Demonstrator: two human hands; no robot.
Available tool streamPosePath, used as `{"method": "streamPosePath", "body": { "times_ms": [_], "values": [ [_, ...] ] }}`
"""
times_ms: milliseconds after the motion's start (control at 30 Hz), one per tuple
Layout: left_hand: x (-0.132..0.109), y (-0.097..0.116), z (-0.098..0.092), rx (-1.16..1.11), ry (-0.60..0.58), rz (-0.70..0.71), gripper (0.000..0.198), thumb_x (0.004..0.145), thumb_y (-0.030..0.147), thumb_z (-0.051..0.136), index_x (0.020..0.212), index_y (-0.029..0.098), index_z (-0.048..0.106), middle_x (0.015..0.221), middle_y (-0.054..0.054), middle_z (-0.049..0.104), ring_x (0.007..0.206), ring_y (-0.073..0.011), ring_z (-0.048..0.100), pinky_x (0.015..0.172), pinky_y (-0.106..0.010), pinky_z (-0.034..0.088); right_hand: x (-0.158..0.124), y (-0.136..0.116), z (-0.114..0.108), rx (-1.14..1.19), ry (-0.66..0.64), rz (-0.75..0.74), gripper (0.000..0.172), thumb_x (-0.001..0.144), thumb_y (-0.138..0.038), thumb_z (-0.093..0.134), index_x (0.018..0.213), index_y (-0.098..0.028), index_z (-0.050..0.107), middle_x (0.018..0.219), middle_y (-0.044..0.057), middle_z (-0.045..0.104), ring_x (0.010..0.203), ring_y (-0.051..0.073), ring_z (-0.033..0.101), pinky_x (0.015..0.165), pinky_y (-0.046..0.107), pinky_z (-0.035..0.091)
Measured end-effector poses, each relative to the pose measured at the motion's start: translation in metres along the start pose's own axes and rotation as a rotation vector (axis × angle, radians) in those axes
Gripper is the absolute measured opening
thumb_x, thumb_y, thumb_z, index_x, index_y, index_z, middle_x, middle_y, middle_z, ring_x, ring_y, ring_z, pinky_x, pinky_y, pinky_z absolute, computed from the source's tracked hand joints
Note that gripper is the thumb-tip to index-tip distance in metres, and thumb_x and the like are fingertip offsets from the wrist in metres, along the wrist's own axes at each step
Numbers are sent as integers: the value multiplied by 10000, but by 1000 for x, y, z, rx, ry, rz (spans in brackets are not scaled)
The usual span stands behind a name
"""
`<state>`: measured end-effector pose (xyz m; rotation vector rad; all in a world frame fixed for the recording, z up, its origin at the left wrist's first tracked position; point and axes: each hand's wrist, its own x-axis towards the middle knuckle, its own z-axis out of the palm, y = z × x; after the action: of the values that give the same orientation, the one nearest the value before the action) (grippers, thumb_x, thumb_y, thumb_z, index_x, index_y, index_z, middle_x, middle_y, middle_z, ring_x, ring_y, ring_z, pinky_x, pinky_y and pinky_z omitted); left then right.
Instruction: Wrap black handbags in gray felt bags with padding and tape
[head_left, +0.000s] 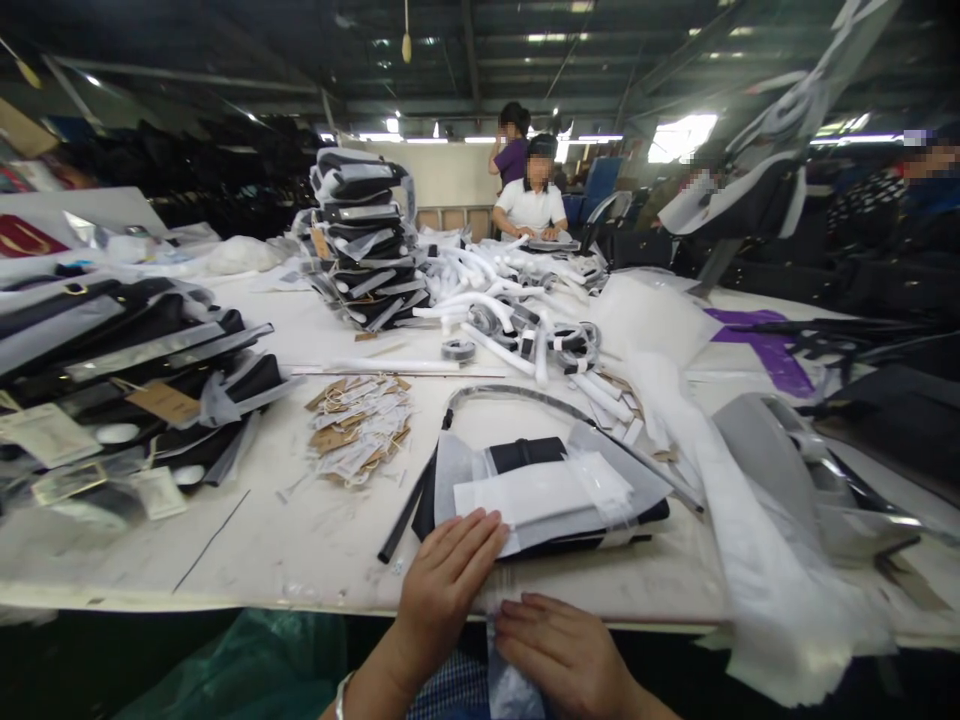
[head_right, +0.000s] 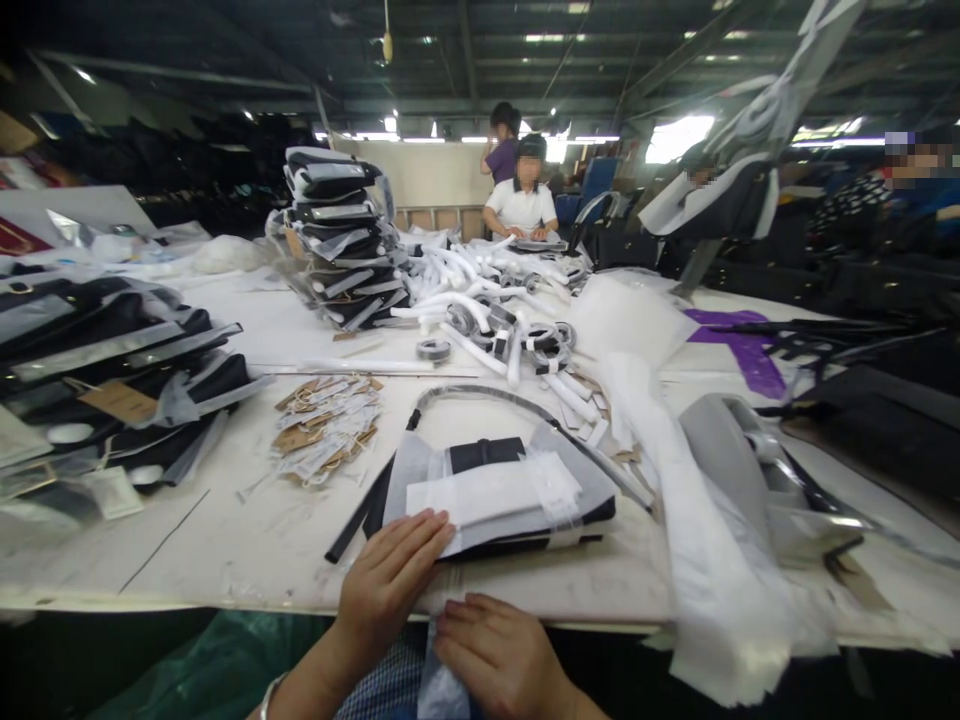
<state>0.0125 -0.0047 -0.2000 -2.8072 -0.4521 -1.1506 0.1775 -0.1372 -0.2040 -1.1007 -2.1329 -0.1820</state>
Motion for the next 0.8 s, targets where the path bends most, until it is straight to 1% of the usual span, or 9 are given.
{"method": "streamPosePath", "body": {
  "times_ms": [233,333,433,500,567,600,633,700,800],
  "values": [
    [-3,0,3,-3,61,-35,331,976,116,496,1283,165,610,1276,-64,670,1227,-193,590,1053,-357,454,9,-1,12,31,36,55,262,1008,-147,427,1063,-140,683,974,82,770,936,179,726,918,314,582],
    [-3,0,4,7,73,-57,314,970,125,517,1263,163,622,1260,-70,678,1209,-201,602,1031,-362,471,11,-1,-1,47,-4,4,243,1008,-147,442,1070,-137,677,966,80,768,938,175,723,906,298,577],
    [-2,0,4,5,65,-52,312,991,148,485,1274,168,616,1271,-58,673,1220,-197,593,1031,-357,469,29,8,-28,129,-113,-31,215,1014,-302,503,1066,-178,671,891,51,766,873,161,722,941,301,552],
    [-1,0,2,5,66,-40,317,1012,157,441,1276,165,616,1277,-50,671,1227,-191,586,1045,-352,451,51,27,-45,120,-139,34,318,1009,-408,493,1158,-173,648,995,88,753,966,192,701,988,358,524],
    [0,1,1,11,77,-33,321,1020,152,419,1267,165,623,1274,-39,673,1228,-184,583,1061,-348,431,77,56,-53,-6,-114,152,314,1019,-315,457,1241,-167,622,1161,124,707,1110,223,644,1021,400,491],
    [0,1,1,17,84,-32,321,1020,148,419,1264,168,626,1274,-33,674,1227,-180,582,1066,-343,424,90,74,-53,-65,-139,208,310,1011,-286,462,1244,-163,626,1222,136,678,1165,248,610,1049,439,458],
    [1,1,1,22,88,-31,321,1020,145,420,1261,171,629,1273,-27,675,1224,-176,583,1067,-337,420,101,91,-51,-103,-196,267,299,1001,-250,468,1223,-153,642,1267,151,651,1198,270,582,1062,466,434],
    [0,0,2,29,92,-26,324,1023,145,412,1256,174,635,1275,-21,674,1222,-169,584,1067,-324,416,120,124,-41,-97,-386,333,281,982,-209,488,1180,-135,673,1260,168,650,1206,299,568,1062,492,408],
    [0,-1,5,25,130,-24,325,1026,149,402,1233,179,651,1253,-18,686,1211,-162,593,1070,-312,416,136,156,-26,3,-582,300,249,972,-213,515,1111,-161,715,1115,112,725,1066,249,648,963,376,480]
  ]
}}
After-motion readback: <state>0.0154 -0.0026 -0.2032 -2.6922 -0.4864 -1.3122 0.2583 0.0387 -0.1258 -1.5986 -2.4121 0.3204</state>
